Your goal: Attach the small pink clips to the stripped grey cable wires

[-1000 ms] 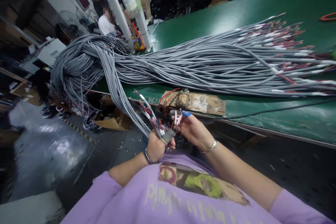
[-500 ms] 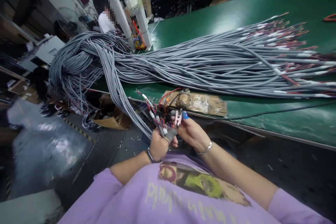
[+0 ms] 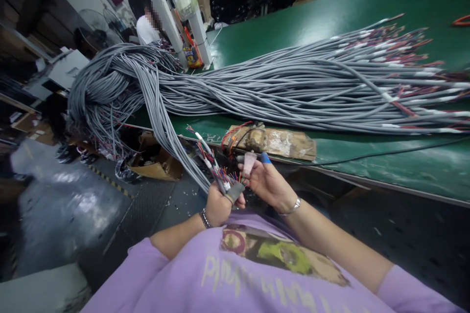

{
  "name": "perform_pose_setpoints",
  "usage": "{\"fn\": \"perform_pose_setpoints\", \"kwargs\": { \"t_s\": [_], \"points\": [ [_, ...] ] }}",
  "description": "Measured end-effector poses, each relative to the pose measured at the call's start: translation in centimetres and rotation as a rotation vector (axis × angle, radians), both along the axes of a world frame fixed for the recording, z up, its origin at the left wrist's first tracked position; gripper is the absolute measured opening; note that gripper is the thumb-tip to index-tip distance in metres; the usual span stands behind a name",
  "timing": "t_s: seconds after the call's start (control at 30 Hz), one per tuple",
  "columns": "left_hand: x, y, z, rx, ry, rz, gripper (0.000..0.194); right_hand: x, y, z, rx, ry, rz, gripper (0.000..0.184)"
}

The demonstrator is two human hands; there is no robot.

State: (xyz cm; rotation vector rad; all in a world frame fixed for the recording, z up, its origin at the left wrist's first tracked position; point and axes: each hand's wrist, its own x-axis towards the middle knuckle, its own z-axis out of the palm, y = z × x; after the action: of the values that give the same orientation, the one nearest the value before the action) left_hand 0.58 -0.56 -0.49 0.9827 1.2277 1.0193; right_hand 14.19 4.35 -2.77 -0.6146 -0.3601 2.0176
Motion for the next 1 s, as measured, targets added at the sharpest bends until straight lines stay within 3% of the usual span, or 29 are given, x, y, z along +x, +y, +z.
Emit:
{"fn": "perform_pose_setpoints", "kwargs": {
  "t_s": [0.2, 0.43, 0.6, 0.7, 1.0],
  "points": [
    [-0.1, 0.0, -0.2, 0.014, 0.001, 0.046, 0.048, -0.2, 0.4, 0.2, 0.062, -0.114, -0.094, 0.036],
    [0.3, 0.4, 0.1, 0.001, -0.018, 0.082, 0.047, -0.5, -0.5, -0.1, 0.196, -0.357, -0.306, 0.045],
    [0.5, 0.6, 0.1, -0.008, -0.011, 0.087, 0.050, -0.9, -0.1, 0.2, 0.100, -0.149, -0.186, 0.047],
    [0.6, 0.6, -0.1, -0.019, 0.002, 0.099, 0.052, -1.2, 0.3, -0.1, 0.068, -0.048, -0.199, 0.040],
    [0.5, 0.5, -0.1, -0.037, 0.023, 0.094, 0.048, -1.4, 0.2, -0.6, 0.013, 0.010, -0.208, 0.039]
  ]
}}
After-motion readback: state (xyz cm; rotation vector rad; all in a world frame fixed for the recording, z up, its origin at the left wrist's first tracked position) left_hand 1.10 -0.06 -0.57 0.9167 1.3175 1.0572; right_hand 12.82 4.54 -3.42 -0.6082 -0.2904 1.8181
